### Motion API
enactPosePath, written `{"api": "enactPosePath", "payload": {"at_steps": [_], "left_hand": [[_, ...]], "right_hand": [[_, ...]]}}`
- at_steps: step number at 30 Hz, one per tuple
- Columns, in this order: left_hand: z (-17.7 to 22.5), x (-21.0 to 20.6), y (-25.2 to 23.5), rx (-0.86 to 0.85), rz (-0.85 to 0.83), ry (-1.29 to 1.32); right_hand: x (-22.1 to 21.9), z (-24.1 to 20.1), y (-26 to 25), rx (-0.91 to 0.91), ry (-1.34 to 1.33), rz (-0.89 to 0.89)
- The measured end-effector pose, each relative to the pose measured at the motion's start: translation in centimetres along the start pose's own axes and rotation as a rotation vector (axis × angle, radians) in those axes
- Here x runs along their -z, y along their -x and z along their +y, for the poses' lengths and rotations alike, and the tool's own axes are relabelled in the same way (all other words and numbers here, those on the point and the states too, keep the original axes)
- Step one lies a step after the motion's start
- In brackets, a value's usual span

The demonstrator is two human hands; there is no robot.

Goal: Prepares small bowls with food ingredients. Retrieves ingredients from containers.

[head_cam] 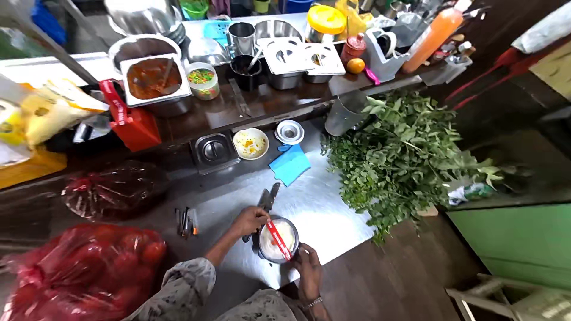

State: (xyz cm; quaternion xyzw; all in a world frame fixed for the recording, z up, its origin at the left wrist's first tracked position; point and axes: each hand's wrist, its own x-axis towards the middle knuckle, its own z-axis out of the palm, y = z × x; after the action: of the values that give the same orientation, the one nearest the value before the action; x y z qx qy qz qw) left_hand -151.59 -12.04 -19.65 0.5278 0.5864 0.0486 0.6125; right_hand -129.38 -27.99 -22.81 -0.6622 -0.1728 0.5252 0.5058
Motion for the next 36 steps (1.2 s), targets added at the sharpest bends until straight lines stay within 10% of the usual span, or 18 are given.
{"api": "enactPosePath", "payload": {"at_steps": [8, 15, 19, 23, 36], "left_hand": [[-3.5, -1.0, 5.1, 0.064, 0.231, 0.034], [4.2, -3.0, 10.3, -0.283, 0.330, 1.067], [7.7, -2.7, 12.6, -0.498, 0.518, 1.513], [8.0, -0.2, 15.9, -0.443, 1.014, 1.534], [-12.7, 15.1, 35.1, -0.574, 1.193, 0.826]], "right_hand": [[-0.1, -6.8, -6.1, 0.580, 0.969, -0.367], [-11.0, -14.9, -1.7, 0.506, 0.309, -0.918], [-15.3, -13.3, 5.3, 1.098, 0.632, -1.108], [-17.3, -12.8, 9.6, 1.171, 0.599, -1.283], [-32.7, -11.6, 14.0, 1.059, 0.486, -1.007]]}}
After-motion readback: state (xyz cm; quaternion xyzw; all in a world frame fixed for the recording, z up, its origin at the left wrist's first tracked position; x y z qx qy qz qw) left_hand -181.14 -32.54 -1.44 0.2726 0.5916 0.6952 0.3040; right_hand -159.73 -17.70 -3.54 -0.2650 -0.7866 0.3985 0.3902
